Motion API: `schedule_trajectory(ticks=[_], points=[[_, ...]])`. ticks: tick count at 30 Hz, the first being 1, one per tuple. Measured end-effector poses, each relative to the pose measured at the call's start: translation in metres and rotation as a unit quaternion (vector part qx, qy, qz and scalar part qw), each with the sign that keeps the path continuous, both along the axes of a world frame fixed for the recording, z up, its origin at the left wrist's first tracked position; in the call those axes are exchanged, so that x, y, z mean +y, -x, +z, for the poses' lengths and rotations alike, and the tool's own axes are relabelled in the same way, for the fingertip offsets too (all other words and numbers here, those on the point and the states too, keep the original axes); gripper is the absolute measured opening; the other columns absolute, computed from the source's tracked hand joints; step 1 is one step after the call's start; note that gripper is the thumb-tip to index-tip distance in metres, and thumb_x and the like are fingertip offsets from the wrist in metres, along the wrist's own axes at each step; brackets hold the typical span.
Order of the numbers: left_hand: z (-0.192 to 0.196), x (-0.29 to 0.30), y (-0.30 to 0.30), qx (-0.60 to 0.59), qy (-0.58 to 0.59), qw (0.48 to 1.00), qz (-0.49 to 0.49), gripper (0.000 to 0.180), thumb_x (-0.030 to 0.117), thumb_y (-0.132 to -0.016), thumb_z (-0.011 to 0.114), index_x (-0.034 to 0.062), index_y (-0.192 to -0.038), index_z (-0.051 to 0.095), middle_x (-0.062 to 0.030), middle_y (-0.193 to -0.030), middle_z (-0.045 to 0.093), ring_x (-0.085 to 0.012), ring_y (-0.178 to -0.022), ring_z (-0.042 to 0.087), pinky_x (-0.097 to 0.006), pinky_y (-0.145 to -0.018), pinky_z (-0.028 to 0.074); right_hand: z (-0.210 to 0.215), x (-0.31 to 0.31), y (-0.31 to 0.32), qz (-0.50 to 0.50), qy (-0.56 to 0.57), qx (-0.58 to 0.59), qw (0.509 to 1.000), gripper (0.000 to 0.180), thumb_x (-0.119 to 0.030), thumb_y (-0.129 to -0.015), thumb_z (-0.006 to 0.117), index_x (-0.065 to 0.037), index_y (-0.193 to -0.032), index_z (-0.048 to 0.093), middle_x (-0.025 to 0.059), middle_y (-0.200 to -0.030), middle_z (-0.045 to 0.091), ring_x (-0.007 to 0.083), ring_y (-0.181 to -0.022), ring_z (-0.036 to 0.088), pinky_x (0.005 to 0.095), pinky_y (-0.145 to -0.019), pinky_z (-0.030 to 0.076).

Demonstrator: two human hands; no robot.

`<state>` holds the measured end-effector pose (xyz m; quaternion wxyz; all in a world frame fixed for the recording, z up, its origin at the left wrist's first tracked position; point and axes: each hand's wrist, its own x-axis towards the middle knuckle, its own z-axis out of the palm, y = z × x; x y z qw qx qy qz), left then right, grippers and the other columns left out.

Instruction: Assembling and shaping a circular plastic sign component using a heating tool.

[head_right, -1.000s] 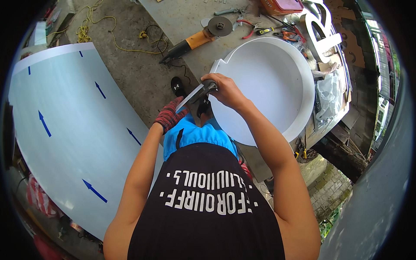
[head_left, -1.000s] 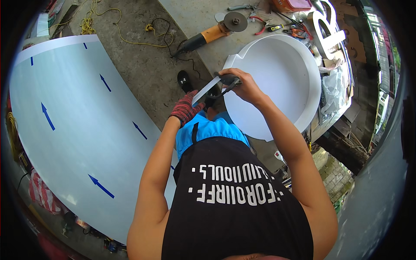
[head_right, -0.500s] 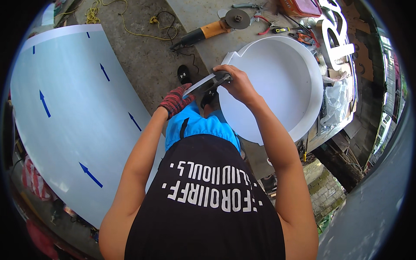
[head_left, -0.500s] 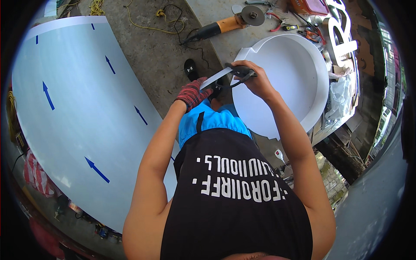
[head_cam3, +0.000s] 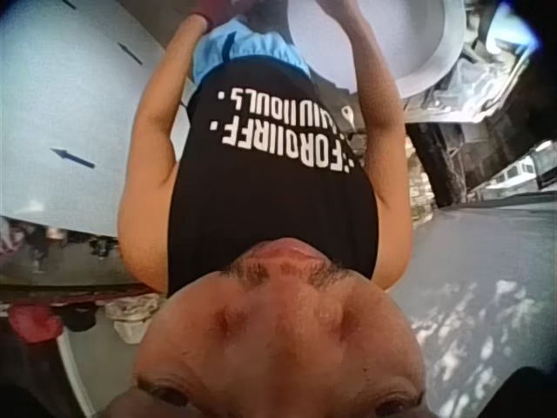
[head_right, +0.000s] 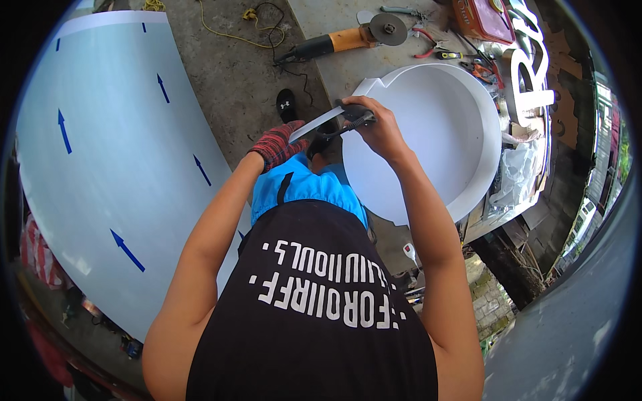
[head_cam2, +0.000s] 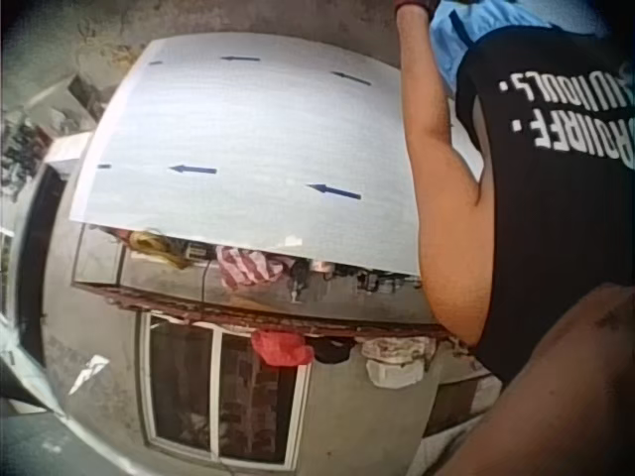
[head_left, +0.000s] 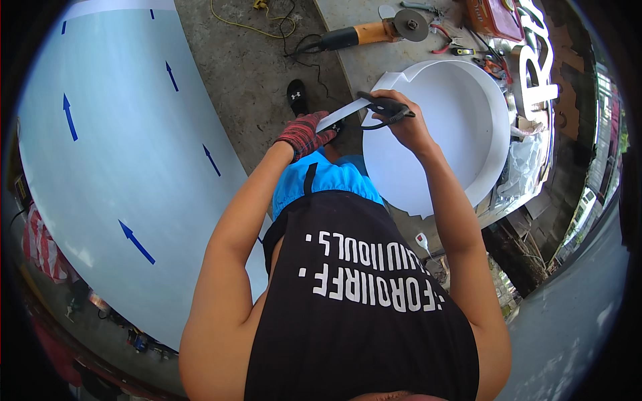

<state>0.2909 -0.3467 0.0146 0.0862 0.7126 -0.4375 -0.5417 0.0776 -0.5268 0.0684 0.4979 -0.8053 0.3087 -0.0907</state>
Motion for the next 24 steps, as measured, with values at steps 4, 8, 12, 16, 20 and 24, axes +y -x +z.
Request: schedule_trajectory(ticks=[4, 8, 12, 16, 20, 24], points=[[-0.006, 0.004, 0.001, -0.046, 0.027, 0.998, 0.011, 0.065, 0.042, -0.095, 0.068, 0.0127, -0.149, 0.049, -0.0197, -0.141, 0.060, -0.0386, -0.132, 0.056, -0.052, -0.116, 0.037, 0.001, 0.000, -0.002, -0.004, -0.006, 0.013, 1.000, 0.041, -0.002, -0.083, 0.079, -0.008, -0.121, 0.067, 0.0154, -0.111, 0.071, 0.0342, -0.101, 0.071, 0.0414, -0.088, 0.057], [-0.014, 0.003, -0.002, -0.044, 0.033, 0.998, -0.002, 0.069, 0.048, -0.090, 0.071, 0.0152, -0.148, 0.052, -0.0171, -0.136, 0.064, -0.0376, -0.125, 0.061, -0.055, -0.114, 0.037, 0.001, 0.000, -0.002, -0.005, -0.016, 0.012, 1.000, 0.041, -0.002, -0.083, 0.079, -0.008, -0.122, 0.067, 0.0155, -0.110, 0.072, 0.0339, -0.101, 0.071, 0.0414, -0.088, 0.057], [-0.014, 0.002, -0.002, -0.092, 0.061, 0.994, 0.014, 0.070, 0.048, -0.090, 0.071, 0.0148, -0.149, 0.052, -0.0171, -0.132, 0.067, -0.0379, -0.124, 0.062, -0.053, -0.114, 0.037, 0.000, 0.001, -0.001, -0.011, -0.014, 0.015, 1.000, 0.041, -0.002, -0.083, 0.079, -0.008, -0.121, 0.067, 0.0158, -0.109, 0.072, 0.0338, -0.100, 0.071, 0.0412, -0.088, 0.057], [-0.024, 0.005, -0.008, -0.062, 0.065, 0.996, 0.023, 0.073, 0.049, -0.089, 0.072, 0.0132, -0.149, 0.051, -0.0171, -0.132, 0.067, -0.0382, -0.123, 0.062, -0.052, -0.114, 0.037, 0.002, 0.001, -0.002, -0.012, -0.014, 0.018, 1.000, 0.041, -0.002, -0.082, 0.079, -0.008, -0.121, 0.067, 0.0159, -0.110, 0.072, 0.0343, -0.101, 0.071, 0.0409, -0.088, 0.057], [-0.024, 0.006, -0.009, -0.067, 0.068, 0.995, 0.018, 0.079, 0.049, -0.088, 0.073, 0.0120, -0.153, 0.045, -0.0166, -0.133, 0.066, -0.0375, -0.125, 0.061, -0.054, -0.114, 0.036, 0.003, 0.000, -0.002, -0.008, -0.007, 0.009, 1.000, 0.041, -0.002, -0.082, 0.079, -0.008, -0.121, 0.067, 0.0156, -0.110, 0.072, 0.0343, -0.101, 0.071, 0.0408, -0.089, 0.057], [-0.009, 0.004, -0.004, -0.042, 0.011, 0.999, -0.016, 0.078, 0.041, -0.091, 0.073, 0.0115, -0.155, 0.040, -0.0172, -0.139, 0.063, -0.0366, -0.127, 0.061, -0.041, -0.110, 0.046, 0.005, 0.000, -0.001, -0.008, -0.002, 0.013, 1.000, 0.042, -0.002, -0.082, 0.079, -0.008, -0.121, 0.067, 0.0154, -0.111, 0.072, 0.0341, -0.102, 0.071, 0.0408, -0.090, 0.056]])
